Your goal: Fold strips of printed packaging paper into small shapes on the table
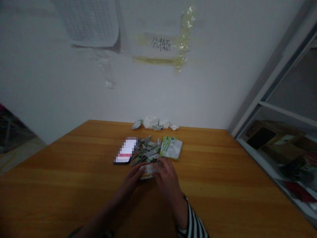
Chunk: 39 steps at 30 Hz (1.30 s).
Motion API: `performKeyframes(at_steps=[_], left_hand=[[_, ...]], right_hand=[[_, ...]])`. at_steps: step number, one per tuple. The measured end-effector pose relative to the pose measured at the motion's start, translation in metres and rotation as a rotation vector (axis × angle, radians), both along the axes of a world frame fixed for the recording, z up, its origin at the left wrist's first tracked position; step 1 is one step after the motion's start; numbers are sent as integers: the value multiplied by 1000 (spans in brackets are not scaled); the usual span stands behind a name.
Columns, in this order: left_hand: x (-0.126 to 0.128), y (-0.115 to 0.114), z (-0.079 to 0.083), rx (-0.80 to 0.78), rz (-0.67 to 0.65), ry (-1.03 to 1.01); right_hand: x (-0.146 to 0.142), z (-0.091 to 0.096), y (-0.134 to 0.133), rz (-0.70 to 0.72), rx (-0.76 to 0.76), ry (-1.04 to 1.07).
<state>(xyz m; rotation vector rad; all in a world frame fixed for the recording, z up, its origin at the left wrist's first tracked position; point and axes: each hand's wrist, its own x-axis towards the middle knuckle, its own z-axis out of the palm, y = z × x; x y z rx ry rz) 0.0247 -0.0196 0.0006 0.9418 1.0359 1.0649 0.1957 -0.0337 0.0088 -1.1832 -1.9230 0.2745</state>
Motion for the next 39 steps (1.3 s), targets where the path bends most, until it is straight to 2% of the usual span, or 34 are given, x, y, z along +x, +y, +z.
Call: performKeyframes(at_steps=[3, 7, 11, 16, 19, 24, 28, 33, 39], left_hand=[[1, -1, 4, -30, 59, -101], [5, -4, 6, -38, 85, -154], [7, -6, 2, -13, 94, -141], [7, -6, 1, 93, 91, -32], [7, -5, 2, 159, 91, 29], [4, -2, 2, 282, 18, 140], [0, -2, 5, 371, -22, 211], [-1, 0, 4, 350, -40, 210], [-2, -1, 8, 307, -40, 220]], right_hand=[[-8, 2, -7, 7, 89, -192], [-15, 3, -11, 7, 102, -215], [-15, -2, -9, 21, 78, -129], [-15, -9, -5, 20, -13, 46], [-16, -7, -4, 49, -92, 169], [-16, -1, -3, 117, -229, 426], [-16, 0, -3, 115, -314, 556], [-19, 2, -7, 78, -333, 640], [-15, 1, -9, 23, -336, 606]])
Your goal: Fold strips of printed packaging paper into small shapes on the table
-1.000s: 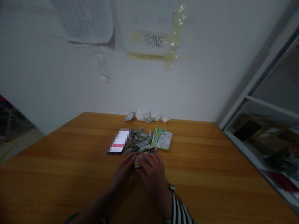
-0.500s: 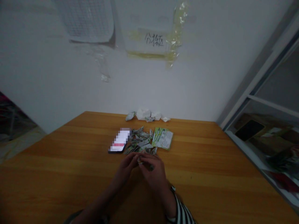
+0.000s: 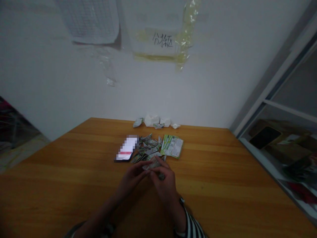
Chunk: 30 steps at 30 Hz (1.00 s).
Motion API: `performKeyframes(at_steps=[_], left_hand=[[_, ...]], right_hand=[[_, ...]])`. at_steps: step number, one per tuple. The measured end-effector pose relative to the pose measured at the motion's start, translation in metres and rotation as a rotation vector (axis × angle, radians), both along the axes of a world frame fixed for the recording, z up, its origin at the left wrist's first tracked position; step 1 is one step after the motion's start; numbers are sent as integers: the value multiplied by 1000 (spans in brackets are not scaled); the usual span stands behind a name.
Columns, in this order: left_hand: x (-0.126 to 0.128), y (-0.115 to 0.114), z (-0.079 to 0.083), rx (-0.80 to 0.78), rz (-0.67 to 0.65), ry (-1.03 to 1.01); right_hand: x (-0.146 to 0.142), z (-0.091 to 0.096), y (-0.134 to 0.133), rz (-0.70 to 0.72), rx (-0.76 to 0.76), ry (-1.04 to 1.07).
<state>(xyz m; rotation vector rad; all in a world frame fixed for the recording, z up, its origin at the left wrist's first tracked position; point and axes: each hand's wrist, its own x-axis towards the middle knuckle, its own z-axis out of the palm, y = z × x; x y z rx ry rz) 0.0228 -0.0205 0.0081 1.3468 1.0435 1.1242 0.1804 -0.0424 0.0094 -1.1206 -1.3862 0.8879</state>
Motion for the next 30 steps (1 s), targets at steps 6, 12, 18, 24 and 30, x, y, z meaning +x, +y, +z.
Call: performKeyframes(at_steps=[6, 12, 18, 24, 30], left_hand=[[-1, -3, 8, -1, -66, 23], [0, -6, 14, 46, -155, 108], [5, -12, 17, -12, -105, -49], [2, -12, 17, 15, -128, -42], [4, -10, 9, -39, -84, -111]], right_hand=[[13, 1, 9, 30, 22, 22], [14, 4, 11, -20, 113, -70], [13, 4, 11, 54, 173, -102], [15, 12, 10, 120, 245, -173], [15, 12, 9, 78, 245, -135]])
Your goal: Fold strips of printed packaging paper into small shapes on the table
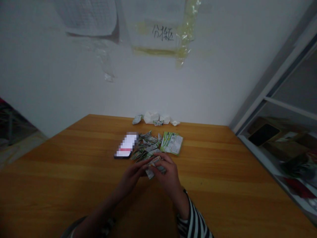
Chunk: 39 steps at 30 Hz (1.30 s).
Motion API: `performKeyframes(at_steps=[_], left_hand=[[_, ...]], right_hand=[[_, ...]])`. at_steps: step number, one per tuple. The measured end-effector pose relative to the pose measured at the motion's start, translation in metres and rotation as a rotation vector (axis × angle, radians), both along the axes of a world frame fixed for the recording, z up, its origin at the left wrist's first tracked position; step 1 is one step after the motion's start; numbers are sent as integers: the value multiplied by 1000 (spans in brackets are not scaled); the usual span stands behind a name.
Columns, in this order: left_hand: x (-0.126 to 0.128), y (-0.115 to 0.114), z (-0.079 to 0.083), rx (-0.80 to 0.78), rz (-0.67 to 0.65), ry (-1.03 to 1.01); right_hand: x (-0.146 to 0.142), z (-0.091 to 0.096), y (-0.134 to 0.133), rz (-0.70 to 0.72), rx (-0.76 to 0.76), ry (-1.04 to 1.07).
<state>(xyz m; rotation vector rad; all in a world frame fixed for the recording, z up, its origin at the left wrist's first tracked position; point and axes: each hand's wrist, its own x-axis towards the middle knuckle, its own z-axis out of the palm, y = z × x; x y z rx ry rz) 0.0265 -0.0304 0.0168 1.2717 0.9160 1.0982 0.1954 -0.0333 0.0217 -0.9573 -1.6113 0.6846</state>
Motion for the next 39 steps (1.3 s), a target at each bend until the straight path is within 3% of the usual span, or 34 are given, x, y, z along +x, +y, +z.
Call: performKeyframes(at_steps=[7, 22, 30, 39], left_hand=[[1, 0, 3, 2, -62, -18], [9, -4, 1, -47, 62, -127], [9, -3, 0, 18, 83, -61], [8, -2, -6, 79, 81, 20]], right_hand=[[-7, -12, 3, -23, -21, 141], [-13, -11, 0, -54, -99, 205], [-14, -14, 2, -41, -181, 264], [-16, -16, 1, -56, -380, 278]])
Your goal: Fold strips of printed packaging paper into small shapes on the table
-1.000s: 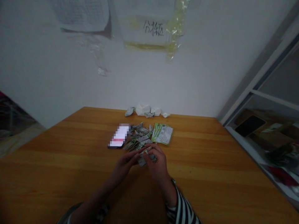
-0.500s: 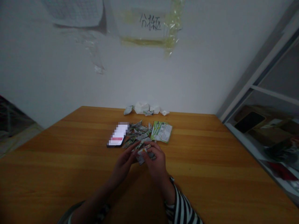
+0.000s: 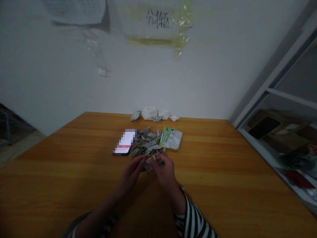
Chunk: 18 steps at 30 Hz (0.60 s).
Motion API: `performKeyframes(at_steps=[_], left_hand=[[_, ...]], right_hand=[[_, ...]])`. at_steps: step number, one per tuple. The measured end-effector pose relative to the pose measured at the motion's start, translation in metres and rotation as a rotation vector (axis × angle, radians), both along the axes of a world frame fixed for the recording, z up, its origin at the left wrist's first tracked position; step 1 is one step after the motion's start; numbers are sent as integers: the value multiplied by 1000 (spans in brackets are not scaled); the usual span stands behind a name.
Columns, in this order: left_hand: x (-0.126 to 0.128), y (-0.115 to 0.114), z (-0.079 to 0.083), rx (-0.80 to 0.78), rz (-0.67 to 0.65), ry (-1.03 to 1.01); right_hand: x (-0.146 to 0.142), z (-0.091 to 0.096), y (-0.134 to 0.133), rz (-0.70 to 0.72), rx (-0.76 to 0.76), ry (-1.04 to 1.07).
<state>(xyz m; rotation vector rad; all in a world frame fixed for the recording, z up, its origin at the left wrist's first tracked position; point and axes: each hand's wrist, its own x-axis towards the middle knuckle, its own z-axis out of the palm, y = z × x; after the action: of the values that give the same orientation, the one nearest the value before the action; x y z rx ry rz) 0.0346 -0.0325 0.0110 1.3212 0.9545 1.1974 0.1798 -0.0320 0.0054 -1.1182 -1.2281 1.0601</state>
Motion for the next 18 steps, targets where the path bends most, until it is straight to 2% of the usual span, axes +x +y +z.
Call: performKeyframes(at_steps=[5, 10, 15, 18], left_hand=[[0, 2, -4, -31, -5, 41], [2, 4, -4, -67, 42, 14], [3, 3, -4, -47, 118, 15], [3, 3, -4, -47, 113, 6]], right_hand=[[0, -1, 1, 27, -68, 42], [-6, -4, 0, -8, -42, 50], [-11, -3, -1, -100, 14, 231], [-12, -2, 0, -48, -58, 312]])
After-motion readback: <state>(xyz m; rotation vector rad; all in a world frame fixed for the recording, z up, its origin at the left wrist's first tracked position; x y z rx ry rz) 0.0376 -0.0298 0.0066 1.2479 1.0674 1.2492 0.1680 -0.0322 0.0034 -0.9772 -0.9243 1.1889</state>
